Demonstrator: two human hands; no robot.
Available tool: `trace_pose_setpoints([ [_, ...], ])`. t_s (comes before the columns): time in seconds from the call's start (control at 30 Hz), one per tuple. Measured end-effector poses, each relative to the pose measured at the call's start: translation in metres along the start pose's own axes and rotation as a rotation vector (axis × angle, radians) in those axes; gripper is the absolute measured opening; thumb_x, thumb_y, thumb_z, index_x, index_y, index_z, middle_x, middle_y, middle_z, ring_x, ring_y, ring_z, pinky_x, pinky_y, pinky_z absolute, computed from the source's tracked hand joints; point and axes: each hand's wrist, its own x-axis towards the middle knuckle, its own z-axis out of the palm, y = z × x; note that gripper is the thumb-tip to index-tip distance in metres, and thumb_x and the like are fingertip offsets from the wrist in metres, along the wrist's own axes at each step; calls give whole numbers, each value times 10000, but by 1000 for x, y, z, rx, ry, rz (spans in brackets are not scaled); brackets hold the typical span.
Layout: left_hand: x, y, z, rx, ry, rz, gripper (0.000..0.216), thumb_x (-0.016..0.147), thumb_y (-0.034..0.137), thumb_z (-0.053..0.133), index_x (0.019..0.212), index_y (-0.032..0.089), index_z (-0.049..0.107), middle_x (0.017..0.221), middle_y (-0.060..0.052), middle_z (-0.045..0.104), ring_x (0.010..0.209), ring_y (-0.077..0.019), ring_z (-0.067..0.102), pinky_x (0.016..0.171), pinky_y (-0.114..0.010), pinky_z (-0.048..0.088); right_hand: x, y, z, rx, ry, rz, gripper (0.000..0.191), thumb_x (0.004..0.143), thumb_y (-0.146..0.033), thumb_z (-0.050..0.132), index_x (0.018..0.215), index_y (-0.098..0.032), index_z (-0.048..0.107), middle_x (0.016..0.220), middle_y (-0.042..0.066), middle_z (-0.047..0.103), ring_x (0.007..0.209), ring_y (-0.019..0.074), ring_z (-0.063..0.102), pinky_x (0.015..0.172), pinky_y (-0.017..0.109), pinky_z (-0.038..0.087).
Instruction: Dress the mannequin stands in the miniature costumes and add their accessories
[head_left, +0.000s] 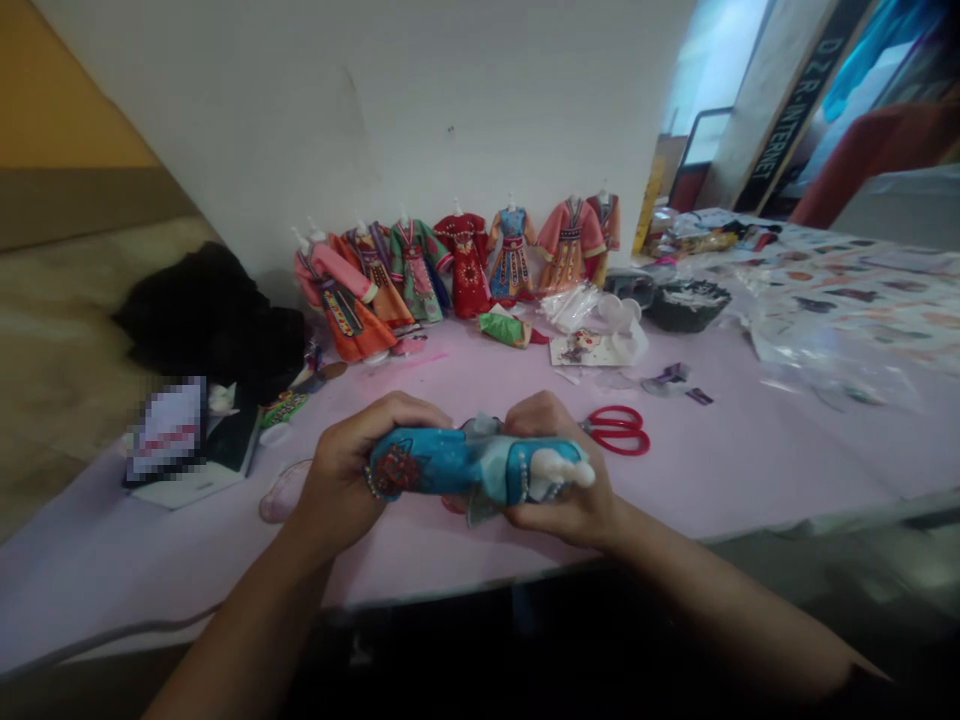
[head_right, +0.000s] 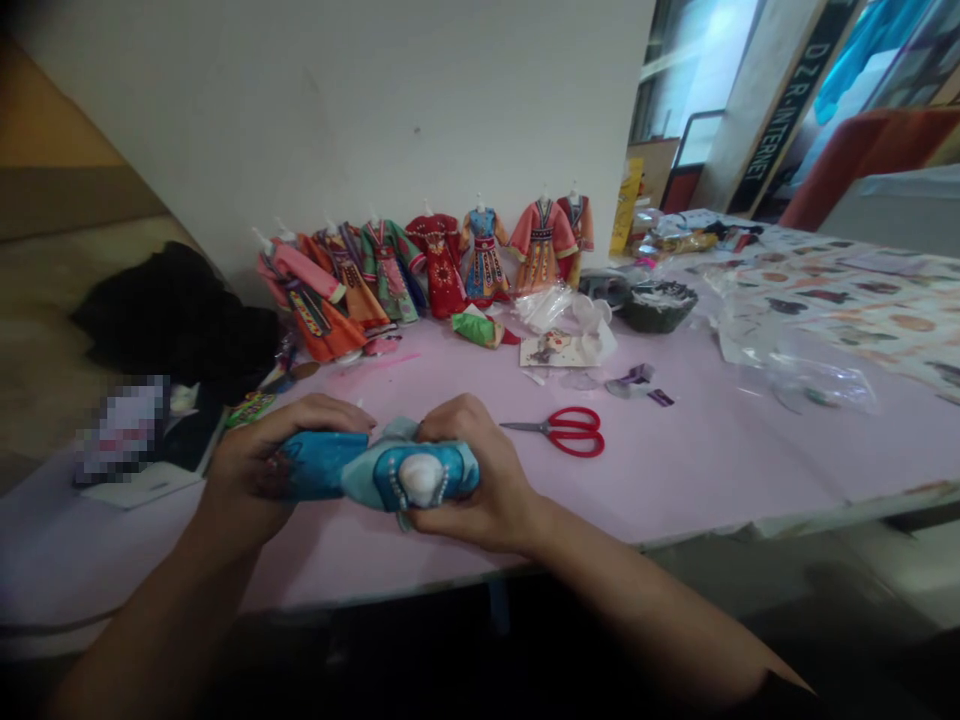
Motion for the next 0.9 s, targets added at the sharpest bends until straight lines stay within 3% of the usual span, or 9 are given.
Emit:
trace_pose_setpoints([
  [0.13, -2, 6, 3, -69, -59, 18, 146, 958, 336, 651, 952, 234, 755, 900, -40, 755, 866, -190, 721, 783, -292, 576, -6, -1, -3, -12, 2, -126, 320, 856, -436, 728, 1061, -229, 596, 924, 49, 639, 871, 217, 622, 800, 411, 568],
  [0.3, -4, 19, 5, -80, -67, -4, 79, 933, 289, 695, 987, 277, 752, 917, -16, 754, 899, -188, 710, 843, -312, 573, -11, -6, -6, -57, -25, -167, 161, 976, -383, 598, 986, -222, 605, 875, 48, 645, 851, 188, 627, 877, 420, 551],
  [0.57, -5, 19, 11, -72, -171, -33, 66, 911, 291, 716, 973, 279, 736, 1151, -49, 769, 1177, -252, 684, 1035, -413, 558, -11, -12, -14, -42, -101, -168, 163, 923, -357, 656, 986, -227, 579, 881, 39, 637, 838, 179, 619, 892, 412, 537],
  [0.7, -6, 14, 19, -173, -223, -148, 162, 962, 394, 644, 945, 254, 724, 1045, -74, 793, 1135, -278, 708, 1041, -477, 556, -15, -8, -15, -21, -96, -176, 221, 926, -432, 652, 978, -230, 581, 874, 37, 643, 827, 176, 616, 902, 409, 533],
  [0.8, -7, 17, 26, -186, -189, -158, 201, 963, 437, 634, 921, 257, 711, 996, -66, 791, 1096, -270, 713, 1034, -478, 555, -18, -5, -14, -12, -74, -193, 244, 916, -458, 664, 986, -238, 584, 867, 32, 642, 821, 175, 619, 901, 401, 530],
  [0.9, -6, 23, 30, -134, -113, -96, 141, 970, 371, 639, 900, 260, 691, 1064, -41, 773, 1142, -236, 691, 1047, -429, 548, -19, -5, -14, -22, -73, -183, 236, 914, -438, 681, 988, -237, 582, 877, 27, 642, 834, 168, 620, 912, 395, 527],
])
